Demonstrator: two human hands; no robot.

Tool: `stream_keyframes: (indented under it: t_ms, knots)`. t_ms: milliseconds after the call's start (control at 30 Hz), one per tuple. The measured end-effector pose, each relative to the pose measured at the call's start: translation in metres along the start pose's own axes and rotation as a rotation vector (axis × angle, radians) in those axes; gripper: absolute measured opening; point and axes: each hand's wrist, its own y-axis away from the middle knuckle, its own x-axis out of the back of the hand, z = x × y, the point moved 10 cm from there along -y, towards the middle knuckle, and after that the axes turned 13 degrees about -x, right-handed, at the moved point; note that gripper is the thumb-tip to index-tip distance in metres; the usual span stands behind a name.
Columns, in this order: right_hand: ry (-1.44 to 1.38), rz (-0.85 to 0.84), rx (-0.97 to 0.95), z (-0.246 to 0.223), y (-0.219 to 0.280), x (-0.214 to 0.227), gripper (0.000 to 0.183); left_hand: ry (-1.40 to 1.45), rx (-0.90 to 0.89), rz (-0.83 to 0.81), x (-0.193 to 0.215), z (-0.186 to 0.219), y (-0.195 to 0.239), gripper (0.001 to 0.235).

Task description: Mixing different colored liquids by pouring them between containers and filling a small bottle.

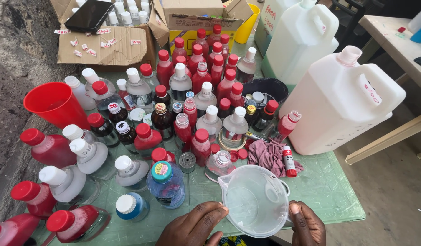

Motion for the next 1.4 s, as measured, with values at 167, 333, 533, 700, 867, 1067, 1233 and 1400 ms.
stream_keyframes:
  t_ms: [167,333,533,700,867,1067,1233,1400]
  knots:
    - [-0.002,-0.007,0.036,0.002,-0.002,0.002,0.034,-0.023,0.004,-0.006,-0.006,-0.004,0.006,0.056]
    - [0.049,0.033,-0.01,-0.005,0.002,-0.001,0.038,-0.015,0.042,-0.017,-0.005,-0.005,0.009,0.056]
    - [0.066,0.026,0.018,-0.013,0.002,-0.002,0.046,-0.145,-0.024,0.103,0.015,0.012,0.009,0.042]
    - [0.091,0.117,0.038,-0.03,0.007,0.001,0.047,-0.18,0.012,0.102,0.034,0.022,0.019,0.027]
    - [0.105,0.187,0.184,-0.056,0.01,0.007,0.048,-0.047,0.031,-0.115,0.025,-0.014,0.073,0.045]
    - [0.09,0.254,0.227,-0.068,0.01,0.017,0.045,-0.36,0.151,0.267,0.084,-0.013,0.068,0.045]
    - [0.084,0.262,0.255,-0.074,0.008,0.021,0.042,-0.395,0.401,0.656,0.159,0.023,0.015,0.049]
    - [0.012,0.243,0.376,-0.082,0.002,0.032,0.042,-0.49,0.397,0.61,0.173,0.021,-0.005,0.064]
